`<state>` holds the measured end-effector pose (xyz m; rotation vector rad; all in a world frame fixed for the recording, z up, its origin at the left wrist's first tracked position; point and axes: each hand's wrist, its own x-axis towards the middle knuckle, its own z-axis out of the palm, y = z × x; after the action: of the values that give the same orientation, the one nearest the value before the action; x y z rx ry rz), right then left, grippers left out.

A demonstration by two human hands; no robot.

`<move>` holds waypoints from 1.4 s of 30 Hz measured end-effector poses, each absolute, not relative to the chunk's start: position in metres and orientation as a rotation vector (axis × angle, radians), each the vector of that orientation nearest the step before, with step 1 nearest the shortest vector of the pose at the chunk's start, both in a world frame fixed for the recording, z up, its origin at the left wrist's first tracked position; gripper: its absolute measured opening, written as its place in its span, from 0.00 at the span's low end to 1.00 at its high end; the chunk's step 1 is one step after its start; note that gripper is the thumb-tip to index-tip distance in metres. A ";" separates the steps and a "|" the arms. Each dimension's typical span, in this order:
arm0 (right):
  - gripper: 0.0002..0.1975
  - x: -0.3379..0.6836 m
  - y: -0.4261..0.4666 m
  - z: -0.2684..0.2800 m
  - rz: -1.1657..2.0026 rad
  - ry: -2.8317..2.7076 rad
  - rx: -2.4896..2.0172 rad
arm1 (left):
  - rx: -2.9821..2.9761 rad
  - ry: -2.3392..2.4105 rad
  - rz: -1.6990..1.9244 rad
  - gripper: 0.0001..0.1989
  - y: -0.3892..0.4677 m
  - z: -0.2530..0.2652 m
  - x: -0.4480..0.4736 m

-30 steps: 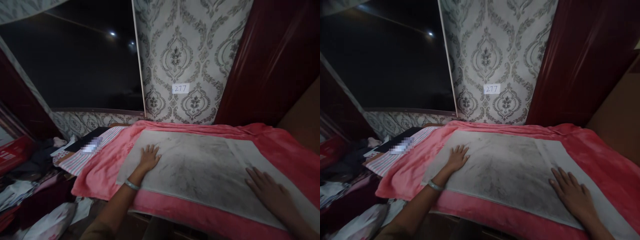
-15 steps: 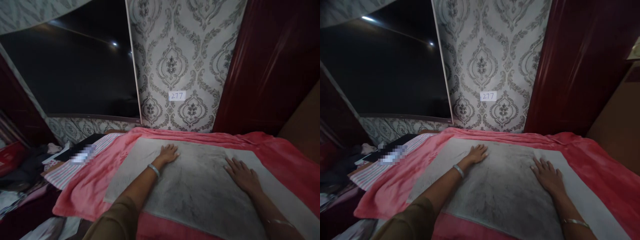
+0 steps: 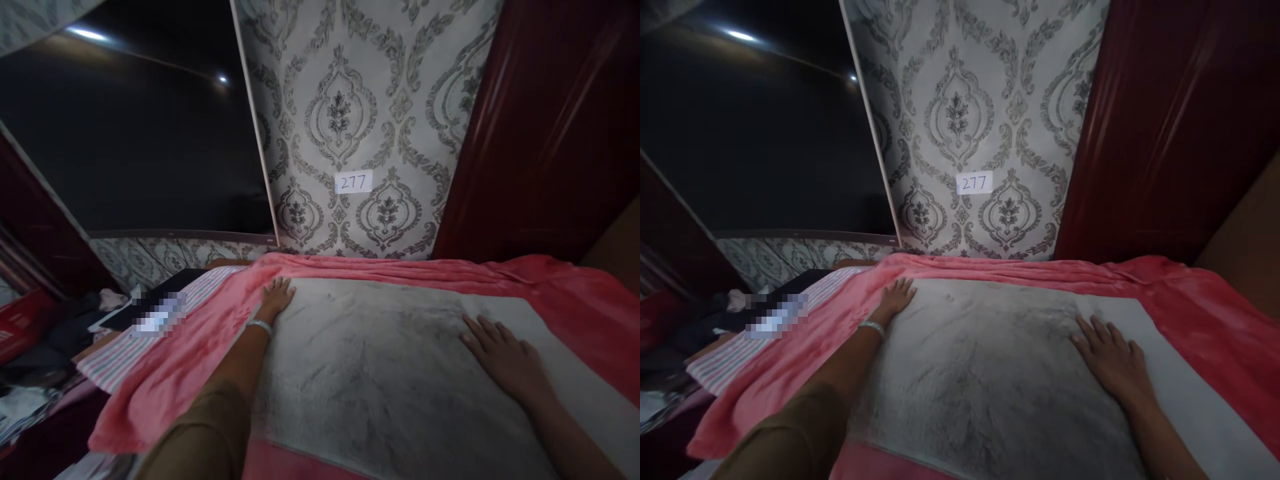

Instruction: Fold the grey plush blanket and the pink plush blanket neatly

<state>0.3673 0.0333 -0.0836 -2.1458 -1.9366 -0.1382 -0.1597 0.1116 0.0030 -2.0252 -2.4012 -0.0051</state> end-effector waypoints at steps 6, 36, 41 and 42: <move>0.34 0.355 0.029 -0.066 -0.075 -1.916 -2.212 | -1.945 -2.441 0.095 0.33 0.106 0.027 -0.141; 0.31 0.341 0.081 -0.015 0.101 -1.942 -2.237 | -2.708 -1.585 -0.177 0.35 0.113 -0.016 0.113; 0.30 0.347 0.086 -0.030 0.127 -1.907 -2.244 | -2.712 -1.627 -0.136 0.34 0.113 -0.012 0.112; 0.30 0.349 0.087 -0.032 0.130 -1.900 -2.240 | -2.711 -1.647 -0.116 0.34 0.113 -0.010 0.114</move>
<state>0.3486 0.0872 -0.0316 -2.2402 -1.9000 0.1296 0.1143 0.1135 -0.0096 -2.7109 -1.6468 -0.1155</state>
